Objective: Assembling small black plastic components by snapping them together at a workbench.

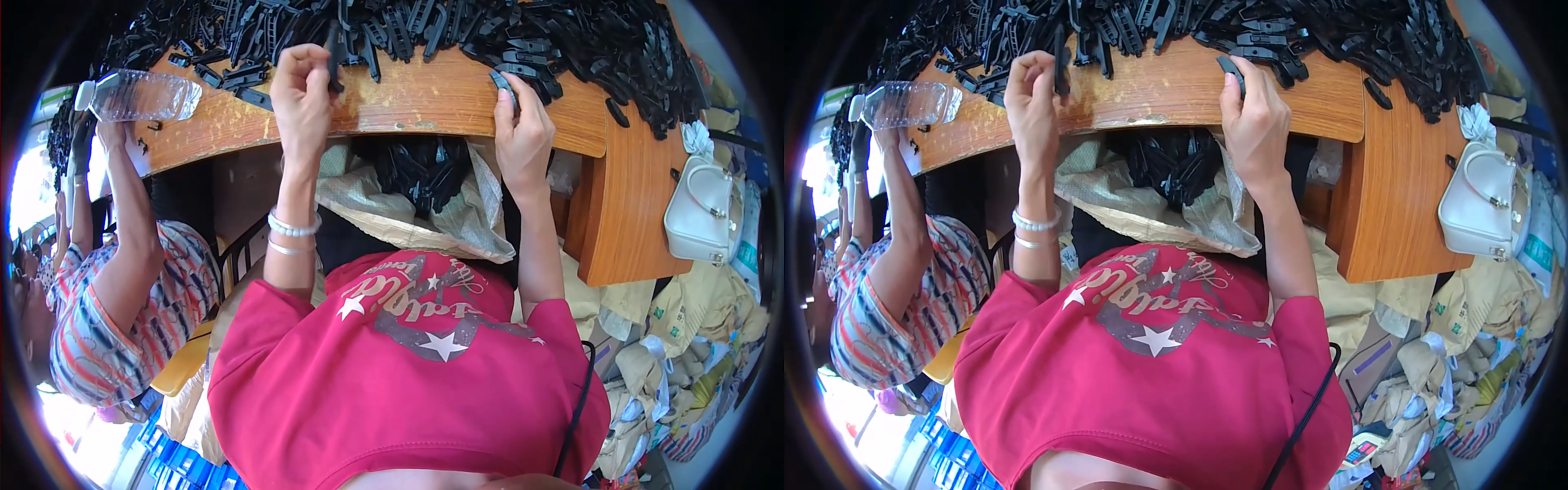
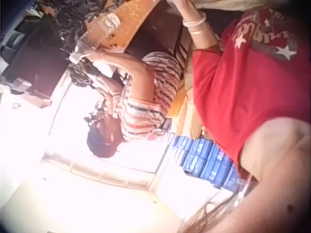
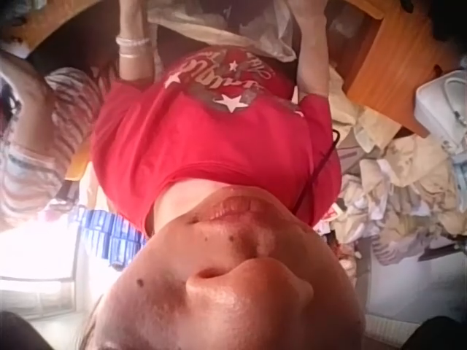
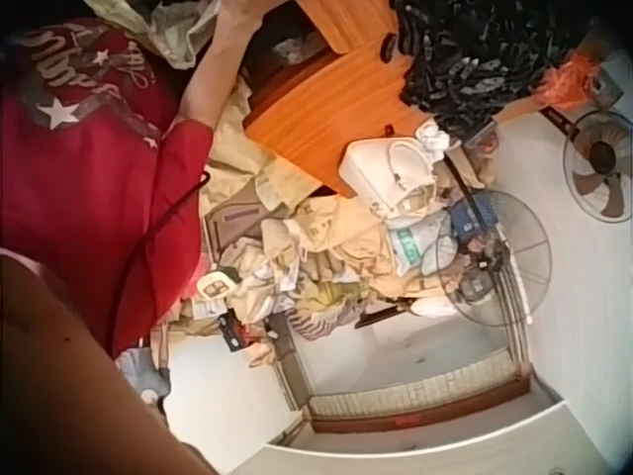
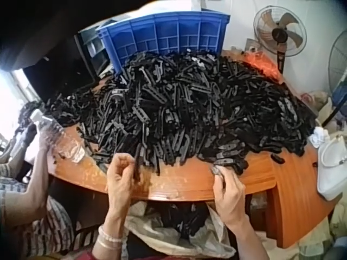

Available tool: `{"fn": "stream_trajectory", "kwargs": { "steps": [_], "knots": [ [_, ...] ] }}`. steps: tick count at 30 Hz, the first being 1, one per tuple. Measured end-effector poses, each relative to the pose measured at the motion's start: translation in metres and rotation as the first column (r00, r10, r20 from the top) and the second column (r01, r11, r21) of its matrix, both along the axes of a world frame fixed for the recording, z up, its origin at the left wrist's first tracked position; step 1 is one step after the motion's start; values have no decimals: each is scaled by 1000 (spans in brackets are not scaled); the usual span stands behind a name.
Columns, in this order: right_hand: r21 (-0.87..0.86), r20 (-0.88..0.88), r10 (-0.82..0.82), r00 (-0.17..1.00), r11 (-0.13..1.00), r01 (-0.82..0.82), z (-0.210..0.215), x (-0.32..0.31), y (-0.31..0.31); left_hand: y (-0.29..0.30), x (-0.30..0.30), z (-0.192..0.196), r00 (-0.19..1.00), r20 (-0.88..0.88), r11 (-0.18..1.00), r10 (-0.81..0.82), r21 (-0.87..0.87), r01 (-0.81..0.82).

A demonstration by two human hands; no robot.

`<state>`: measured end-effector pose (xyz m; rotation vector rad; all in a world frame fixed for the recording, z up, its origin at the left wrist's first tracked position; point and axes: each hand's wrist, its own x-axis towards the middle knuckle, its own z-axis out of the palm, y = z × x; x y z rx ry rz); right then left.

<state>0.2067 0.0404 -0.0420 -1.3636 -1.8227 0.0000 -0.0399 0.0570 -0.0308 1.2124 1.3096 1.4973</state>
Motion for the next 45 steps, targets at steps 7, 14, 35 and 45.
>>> {"fn": "stream_trajectory", "kwargs": {
  "steps": [7,14,35,45],
  "knots": [
    [-287,-560,176,809,875,-389,39,-37,-25,-32,63,8,709,603,876,-366,-34,481],
    [-300,-450,191,872,888,-350,35,-29,-22,-49,75,26,924,227,931,-307,-128,341],
    [-232,-899,66,432,766,-600,42,-14,-25,-38,61,22,828,394,835,-400,-216,506],
    [-112,-915,150,375,797,-593,30,-18,-27,-48,66,31,912,-76,911,-404,-122,393]
  ]
}}
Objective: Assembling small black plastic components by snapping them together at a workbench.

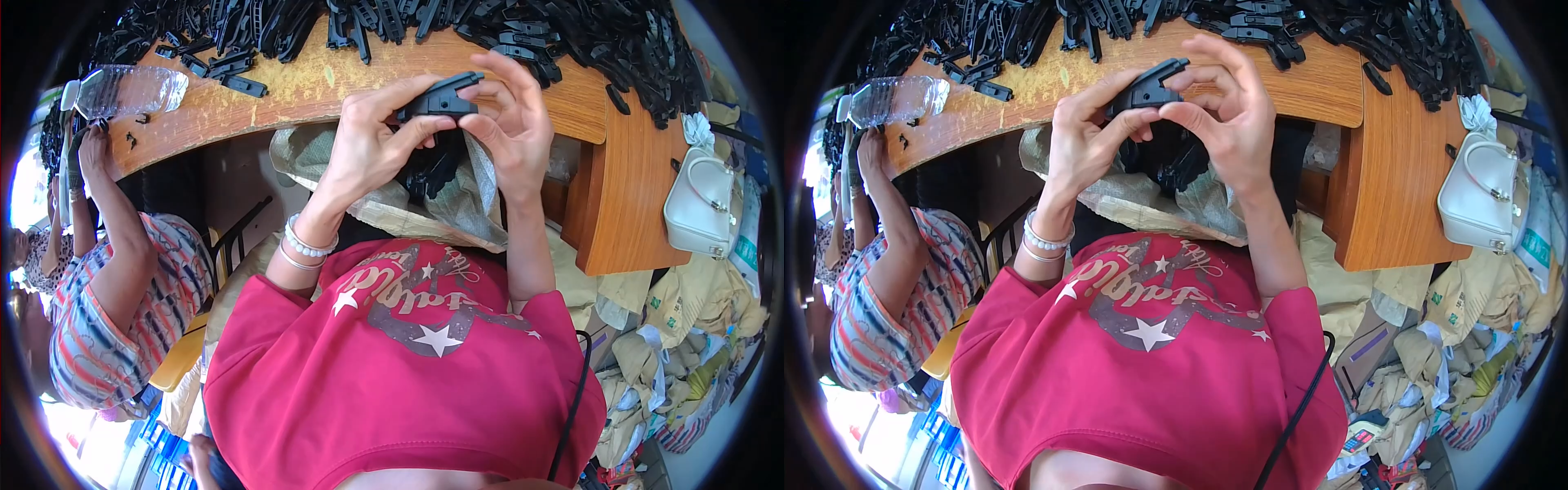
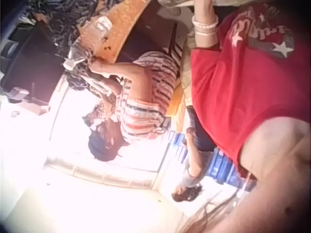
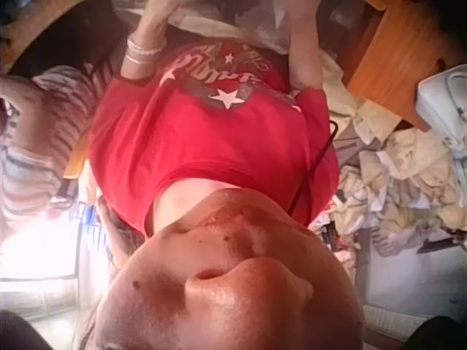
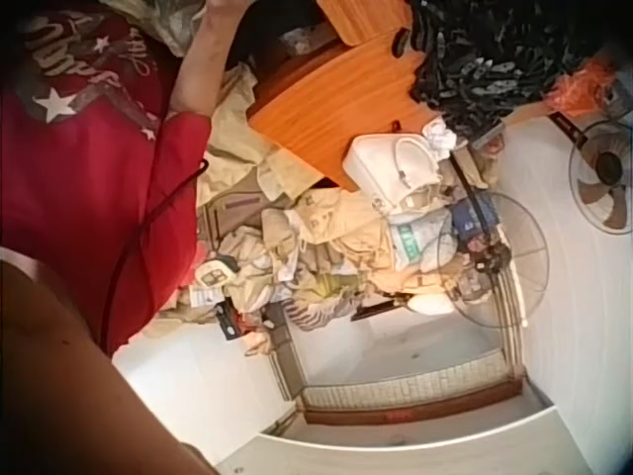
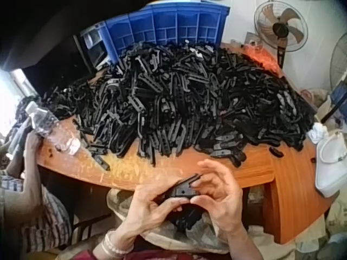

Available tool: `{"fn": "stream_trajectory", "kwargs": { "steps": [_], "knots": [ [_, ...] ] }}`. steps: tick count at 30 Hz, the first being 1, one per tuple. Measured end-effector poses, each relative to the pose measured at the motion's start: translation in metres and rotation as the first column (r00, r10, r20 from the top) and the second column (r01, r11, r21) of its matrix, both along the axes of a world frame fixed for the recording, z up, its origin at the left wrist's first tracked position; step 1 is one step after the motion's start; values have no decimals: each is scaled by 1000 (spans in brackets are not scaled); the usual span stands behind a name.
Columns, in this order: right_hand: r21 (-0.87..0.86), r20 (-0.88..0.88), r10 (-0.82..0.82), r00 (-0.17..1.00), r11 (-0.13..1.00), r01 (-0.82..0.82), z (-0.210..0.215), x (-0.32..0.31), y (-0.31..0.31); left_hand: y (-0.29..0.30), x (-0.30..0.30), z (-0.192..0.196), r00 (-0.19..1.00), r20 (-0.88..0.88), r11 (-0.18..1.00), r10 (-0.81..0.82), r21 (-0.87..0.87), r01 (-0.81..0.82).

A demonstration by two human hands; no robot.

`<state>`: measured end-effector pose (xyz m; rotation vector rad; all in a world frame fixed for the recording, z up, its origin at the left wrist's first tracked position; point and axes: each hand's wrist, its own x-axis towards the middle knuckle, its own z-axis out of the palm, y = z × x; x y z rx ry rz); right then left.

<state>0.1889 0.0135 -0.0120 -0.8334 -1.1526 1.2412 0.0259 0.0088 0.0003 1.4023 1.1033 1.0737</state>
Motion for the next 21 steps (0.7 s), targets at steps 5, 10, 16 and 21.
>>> {"fn": "stream_trajectory", "kwargs": {
  "steps": [5,10,16,21],
  "knots": [
    [-111,-50,16,999,994,-22,-3,3,-4,0,-2,-3,994,-103,994,-31,99,41],
    [-124,20,0,1000,992,2,-9,4,-4,-6,-1,-7,985,-171,993,-17,109,36],
    [123,483,-155,862,986,109,-11,28,14,4,-19,-8,963,-185,980,-196,-56,189],
    [640,706,-657,264,752,161,-28,49,47,62,-48,-22,611,-657,762,441,634,132]
  ]
}}
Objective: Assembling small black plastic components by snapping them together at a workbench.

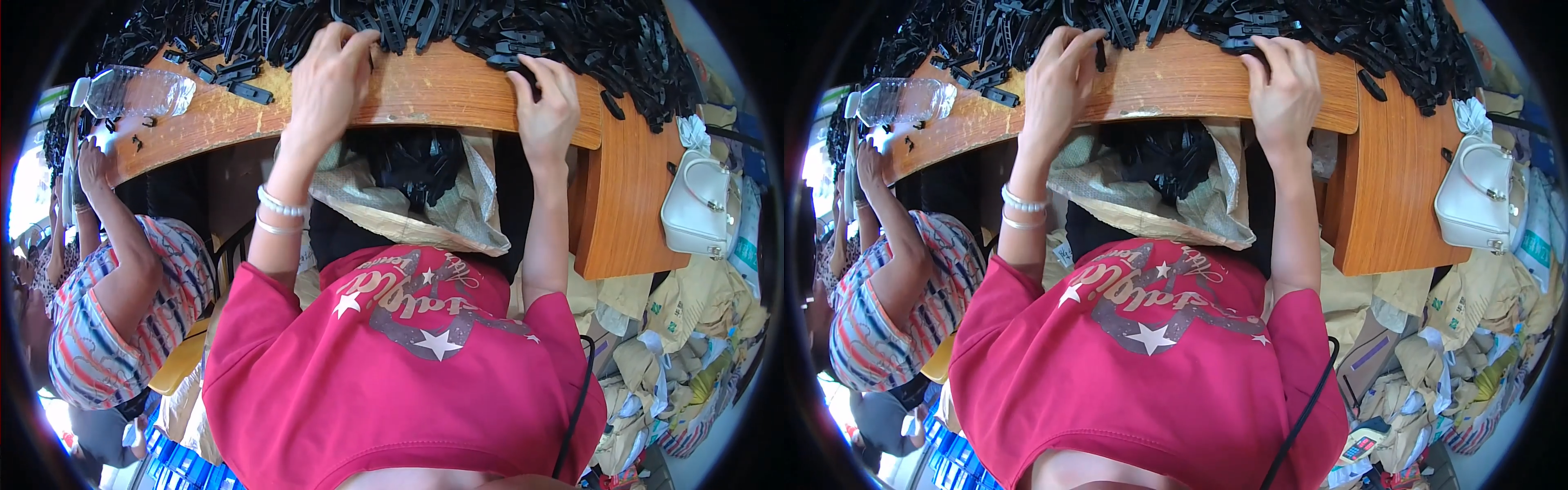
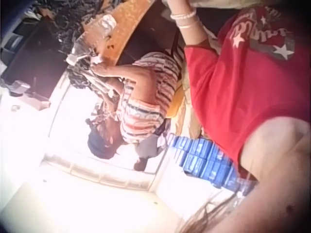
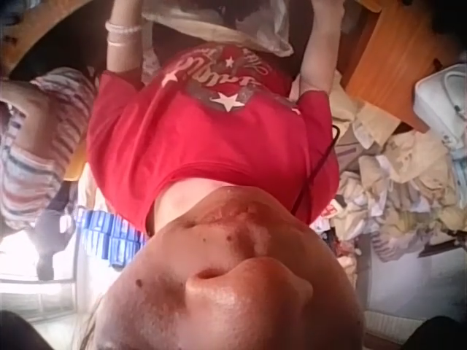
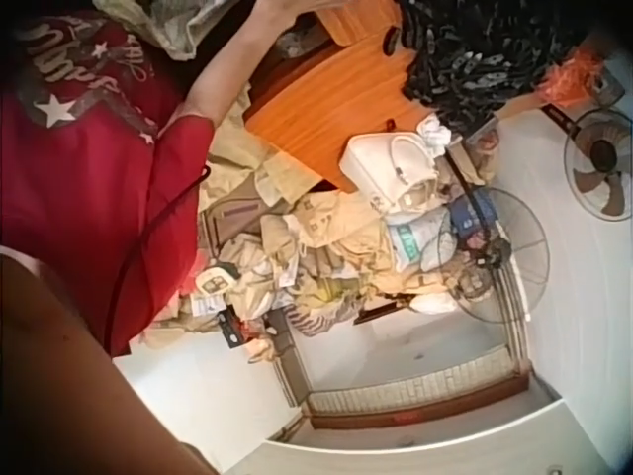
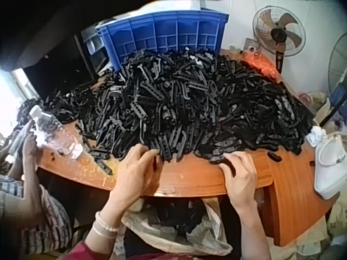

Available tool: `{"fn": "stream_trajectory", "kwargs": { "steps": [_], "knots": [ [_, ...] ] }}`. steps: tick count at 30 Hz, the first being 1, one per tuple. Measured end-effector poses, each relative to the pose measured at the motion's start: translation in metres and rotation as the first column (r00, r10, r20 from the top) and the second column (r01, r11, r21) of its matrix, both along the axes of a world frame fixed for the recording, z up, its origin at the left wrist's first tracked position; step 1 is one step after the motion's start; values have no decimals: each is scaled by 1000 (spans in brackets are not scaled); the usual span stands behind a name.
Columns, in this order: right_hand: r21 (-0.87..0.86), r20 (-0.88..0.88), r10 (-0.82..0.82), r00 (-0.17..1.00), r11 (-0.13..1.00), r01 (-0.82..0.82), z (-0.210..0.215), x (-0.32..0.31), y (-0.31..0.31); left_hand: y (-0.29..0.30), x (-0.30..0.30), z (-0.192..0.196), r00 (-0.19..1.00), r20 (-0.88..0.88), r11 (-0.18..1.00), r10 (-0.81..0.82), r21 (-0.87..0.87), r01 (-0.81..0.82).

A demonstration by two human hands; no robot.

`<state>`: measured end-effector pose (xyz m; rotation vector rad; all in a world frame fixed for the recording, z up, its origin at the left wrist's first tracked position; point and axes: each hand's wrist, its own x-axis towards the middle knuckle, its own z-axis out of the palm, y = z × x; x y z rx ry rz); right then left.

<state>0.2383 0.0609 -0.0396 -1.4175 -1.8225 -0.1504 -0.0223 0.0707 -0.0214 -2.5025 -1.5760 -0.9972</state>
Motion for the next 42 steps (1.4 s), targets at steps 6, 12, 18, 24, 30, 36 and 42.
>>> {"fn": "stream_trajectory", "kwargs": {
  "steps": [6,12,18,24,30,36,42],
  "knots": [
    [-3,114,14,993,1000,-14,-5,-15,4,11,-7,0,950,-301,997,-80,-6,82],
    [-65,58,83,995,995,-79,-7,-12,-7,0,0,5,923,-290,967,-254,-43,253],
    [-184,-393,150,907,954,-237,6,-30,-25,11,6,-15,957,182,967,-225,162,197],
    [-221,-468,200,861,917,-333,-2,-35,-31,5,12,-19,957,113,963,-268,63,263],
    [-237,-672,171,720,872,-429,-10,-26,-29,-6,0,-2,962,-51,963,-267,-34,266],
    [-302,-716,157,681,809,-504,-9,-21,-30,-6,-4,2,962,-120,969,-245,-32,243],
    [-297,-738,137,661,813,-500,-8,-18,-31,-6,-10,1,949,-235,976,-208,18,218]
  ]
}}
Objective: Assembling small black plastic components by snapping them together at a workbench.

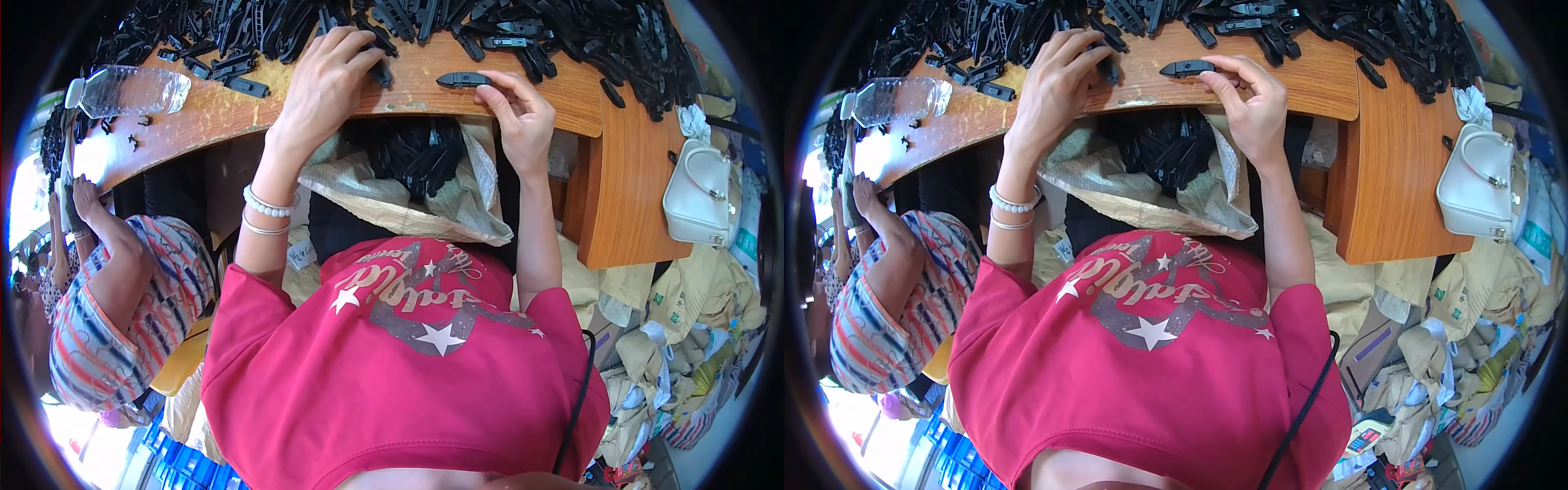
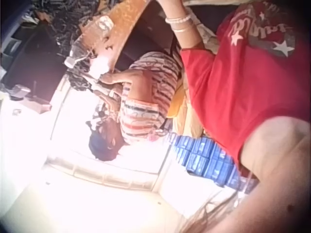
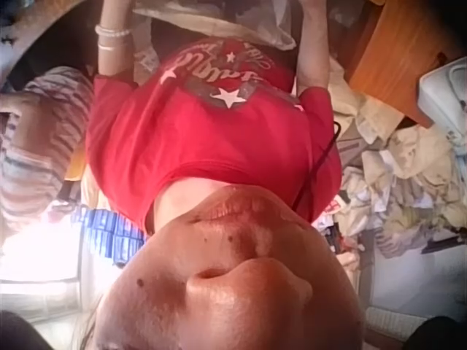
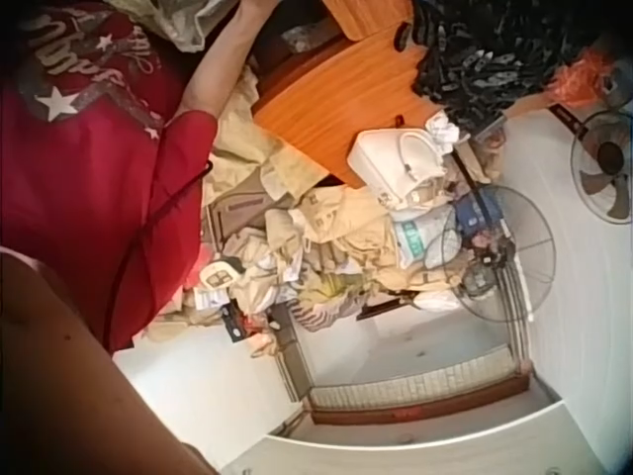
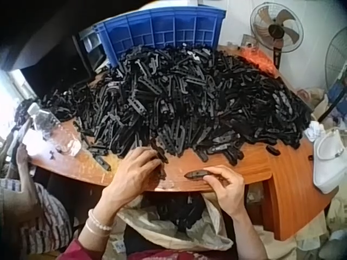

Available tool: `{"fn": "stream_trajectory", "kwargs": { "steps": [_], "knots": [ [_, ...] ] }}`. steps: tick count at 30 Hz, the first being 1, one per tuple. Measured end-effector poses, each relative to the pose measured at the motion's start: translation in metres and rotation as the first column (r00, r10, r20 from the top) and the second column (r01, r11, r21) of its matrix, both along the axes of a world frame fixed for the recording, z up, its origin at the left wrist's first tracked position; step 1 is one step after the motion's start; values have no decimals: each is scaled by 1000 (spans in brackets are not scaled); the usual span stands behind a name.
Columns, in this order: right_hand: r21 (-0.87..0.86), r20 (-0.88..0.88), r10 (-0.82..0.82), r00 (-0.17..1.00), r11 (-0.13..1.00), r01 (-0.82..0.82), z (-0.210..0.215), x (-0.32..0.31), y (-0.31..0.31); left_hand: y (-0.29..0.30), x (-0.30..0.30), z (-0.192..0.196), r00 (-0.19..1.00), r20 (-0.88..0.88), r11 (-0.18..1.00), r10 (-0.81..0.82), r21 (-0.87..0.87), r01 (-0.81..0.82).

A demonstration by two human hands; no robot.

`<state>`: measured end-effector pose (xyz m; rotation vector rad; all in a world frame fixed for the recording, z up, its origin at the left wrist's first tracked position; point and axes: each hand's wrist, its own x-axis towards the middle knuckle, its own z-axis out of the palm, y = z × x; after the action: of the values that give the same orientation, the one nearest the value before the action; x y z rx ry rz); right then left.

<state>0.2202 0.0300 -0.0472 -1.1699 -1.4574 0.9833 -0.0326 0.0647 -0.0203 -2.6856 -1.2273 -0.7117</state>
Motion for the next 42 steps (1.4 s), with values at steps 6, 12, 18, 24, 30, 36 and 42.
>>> {"fn": "stream_trajectory", "kwargs": {
  "steps": [6,12,18,24,30,36,42],
  "knots": [
    [1,-70,4,998,1000,-3,3,-5,-1,9,6,-7,984,157,996,-83,49,76],
    [155,-6,62,998,986,-61,22,-14,-9,-16,41,17,690,678,747,251,-589,307],
    [111,-103,-73,992,990,85,22,-28,-16,-29,46,20,655,689,575,310,-685,448],
    [-71,-352,-28,936,997,3,24,-30,-18,-40,55,10,620,738,716,267,-583,385],
    [2,-328,102,939,994,-107,27,-19,-11,-39,52,15,674,727,788,131,-489,374],
    [10,-323,30,946,1000,-28,24,-24,-14,-46,48,18,744,651,779,148,-540,318],
    [139,59,70,996,987,-77,12,-17,15,-52,33,8,621,669,585,409,-714,384]
  ]
}}
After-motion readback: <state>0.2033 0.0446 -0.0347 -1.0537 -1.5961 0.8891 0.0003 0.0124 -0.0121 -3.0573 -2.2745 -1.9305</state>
